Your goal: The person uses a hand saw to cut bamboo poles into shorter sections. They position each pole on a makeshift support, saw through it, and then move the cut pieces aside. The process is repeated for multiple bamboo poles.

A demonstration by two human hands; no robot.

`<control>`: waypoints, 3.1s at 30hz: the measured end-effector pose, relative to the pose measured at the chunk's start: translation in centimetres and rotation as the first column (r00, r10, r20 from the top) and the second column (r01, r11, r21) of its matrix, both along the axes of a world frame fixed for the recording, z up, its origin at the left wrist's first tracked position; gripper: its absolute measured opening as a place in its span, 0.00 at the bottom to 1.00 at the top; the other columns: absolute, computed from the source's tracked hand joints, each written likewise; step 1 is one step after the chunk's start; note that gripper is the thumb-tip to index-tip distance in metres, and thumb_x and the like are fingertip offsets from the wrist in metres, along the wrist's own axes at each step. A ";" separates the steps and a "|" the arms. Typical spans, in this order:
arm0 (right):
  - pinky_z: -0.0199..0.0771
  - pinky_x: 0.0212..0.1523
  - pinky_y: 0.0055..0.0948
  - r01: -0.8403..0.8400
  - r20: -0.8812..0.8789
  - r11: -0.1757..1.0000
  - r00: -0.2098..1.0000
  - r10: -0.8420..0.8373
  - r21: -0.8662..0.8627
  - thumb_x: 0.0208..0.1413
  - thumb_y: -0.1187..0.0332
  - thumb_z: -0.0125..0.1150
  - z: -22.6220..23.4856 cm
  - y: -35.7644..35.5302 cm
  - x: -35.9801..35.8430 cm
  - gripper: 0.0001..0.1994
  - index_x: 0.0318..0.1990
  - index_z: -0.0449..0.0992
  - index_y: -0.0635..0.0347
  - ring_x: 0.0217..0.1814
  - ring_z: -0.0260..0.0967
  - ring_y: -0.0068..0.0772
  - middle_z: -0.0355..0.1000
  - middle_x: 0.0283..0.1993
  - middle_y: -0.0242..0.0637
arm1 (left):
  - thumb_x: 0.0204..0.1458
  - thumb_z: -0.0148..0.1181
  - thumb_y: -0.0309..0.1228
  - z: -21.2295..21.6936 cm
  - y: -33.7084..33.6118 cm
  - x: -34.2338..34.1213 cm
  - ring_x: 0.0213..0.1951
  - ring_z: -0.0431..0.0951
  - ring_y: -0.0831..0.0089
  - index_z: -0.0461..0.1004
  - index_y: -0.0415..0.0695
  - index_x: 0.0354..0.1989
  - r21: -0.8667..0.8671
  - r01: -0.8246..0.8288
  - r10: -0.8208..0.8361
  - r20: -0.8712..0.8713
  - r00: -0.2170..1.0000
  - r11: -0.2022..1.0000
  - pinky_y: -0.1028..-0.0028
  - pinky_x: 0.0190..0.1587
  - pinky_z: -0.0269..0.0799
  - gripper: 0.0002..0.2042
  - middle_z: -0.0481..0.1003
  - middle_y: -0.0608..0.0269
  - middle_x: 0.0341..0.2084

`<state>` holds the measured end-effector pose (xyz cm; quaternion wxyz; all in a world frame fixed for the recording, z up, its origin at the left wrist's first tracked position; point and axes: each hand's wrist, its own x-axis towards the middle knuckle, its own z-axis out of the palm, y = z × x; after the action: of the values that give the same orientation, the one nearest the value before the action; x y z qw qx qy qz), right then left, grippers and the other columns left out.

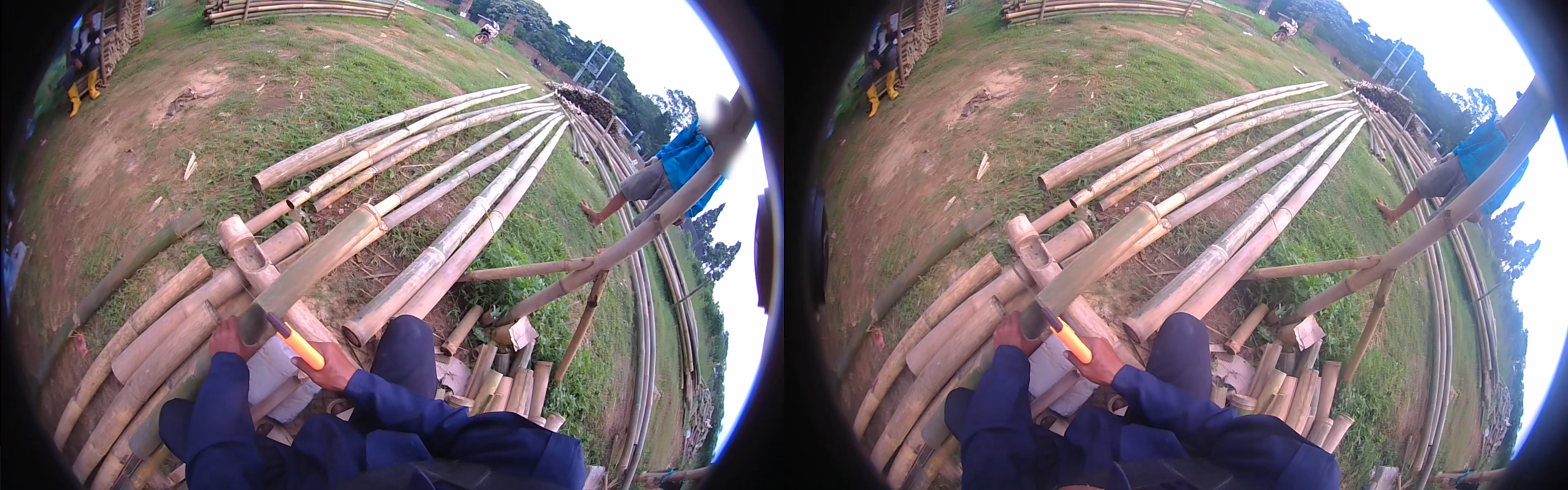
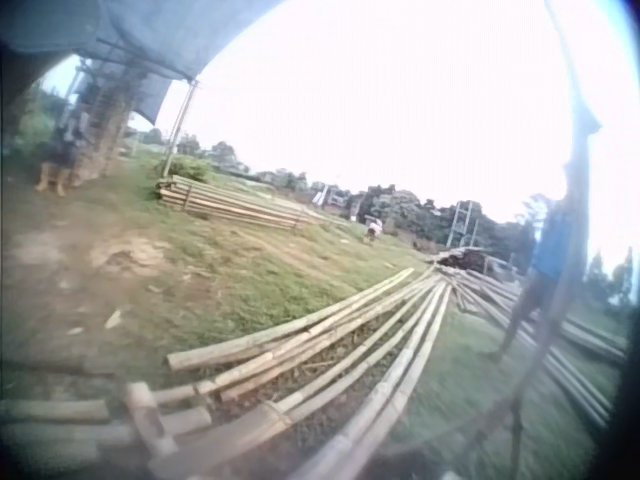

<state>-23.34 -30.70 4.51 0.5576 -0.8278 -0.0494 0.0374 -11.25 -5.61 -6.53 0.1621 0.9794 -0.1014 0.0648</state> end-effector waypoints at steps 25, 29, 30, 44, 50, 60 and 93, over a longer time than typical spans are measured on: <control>0.72 0.37 0.38 -0.042 -0.009 0.999 0.999 0.042 -0.017 0.56 0.60 0.73 1.5 -1.7 0.6 0.18 0.44 0.77 0.66 0.30 0.72 0.39 0.74 0.30 0.47 | 0.30 0.80 0.48 -0.5 -0.6 -0.2 0.46 0.80 0.47 0.68 0.44 0.56 0.023 0.005 -0.005 0.035 0.999 1.000 0.51 0.48 0.77 0.42 0.77 0.49 0.45; 0.74 0.38 0.35 -0.095 -0.010 0.995 0.995 0.096 0.039 0.54 0.64 0.75 1.6 -0.9 1.0 0.26 0.57 0.75 0.67 0.31 0.73 0.31 0.74 0.30 0.44 | 0.29 0.82 0.50 0.3 0.2 -0.3 0.48 0.79 0.50 0.68 0.46 0.57 0.056 -0.065 0.068 -0.057 0.996 0.996 0.54 0.51 0.77 0.44 0.76 0.52 0.47; 0.71 0.39 0.45 -0.054 -0.027 0.992 0.998 0.058 0.114 0.52 0.60 0.74 2.4 -0.4 0.8 0.20 0.43 0.75 0.66 0.34 0.71 0.54 0.73 0.33 0.53 | 0.28 0.82 0.51 -0.5 0.8 0.1 0.48 0.80 0.51 0.68 0.46 0.56 0.057 -0.050 0.054 -0.065 0.996 0.997 0.54 0.52 0.77 0.44 0.77 0.51 0.46; 0.72 0.33 0.26 0.129 -0.278 0.985 0.956 -0.092 0.119 0.62 0.70 0.69 3.8 -2.9 -7.3 0.11 0.45 0.79 0.70 0.30 0.69 0.20 0.75 0.28 0.36 | 0.38 0.78 0.55 1.8 1.1 -0.5 0.51 0.80 0.49 0.68 0.43 0.56 0.120 0.021 -0.002 -0.157 0.988 0.993 0.54 0.54 0.76 0.41 0.78 0.48 0.46; 0.72 0.30 0.28 0.090 -0.213 0.996 0.973 -0.085 0.016 0.62 0.70 0.68 3.6 -2.0 -4.4 0.10 0.44 0.81 0.69 0.27 0.72 0.21 0.75 0.25 0.34 | 0.37 0.78 0.54 0.3 0.1 -0.3 0.52 0.79 0.50 0.68 0.43 0.57 0.100 0.049 -0.032 -0.163 0.986 0.994 0.55 0.55 0.75 0.41 0.77 0.48 0.48; 0.77 0.46 0.29 0.082 -0.148 0.996 0.985 -0.087 -0.035 0.60 0.72 0.69 5.0 -5.4 -12.8 0.17 0.55 0.79 0.69 0.40 0.80 0.27 0.81 0.39 0.41 | 0.39 0.77 0.56 1.3 1.1 0.5 0.49 0.81 0.49 0.68 0.40 0.53 0.101 0.066 -0.045 -0.198 0.979 0.993 0.56 0.54 0.76 0.40 0.78 0.46 0.45; 0.68 0.30 0.27 0.071 -0.286 0.995 0.957 -0.048 0.069 0.62 0.70 0.67 3.1 -2.3 -2.0 0.09 0.37 0.79 0.69 0.26 0.65 0.21 0.72 0.22 0.35 | 0.39 0.76 0.57 1.7 0.3 0.8 0.52 0.80 0.48 0.69 0.39 0.55 0.073 0.070 -0.044 -0.302 0.952 0.995 0.53 0.56 0.75 0.41 0.78 0.44 0.50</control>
<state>-25.36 -32.99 7.62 0.5918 -0.7925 0.0546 0.1370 -10.41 -5.27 -4.87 0.1366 0.9804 -0.1065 -0.0938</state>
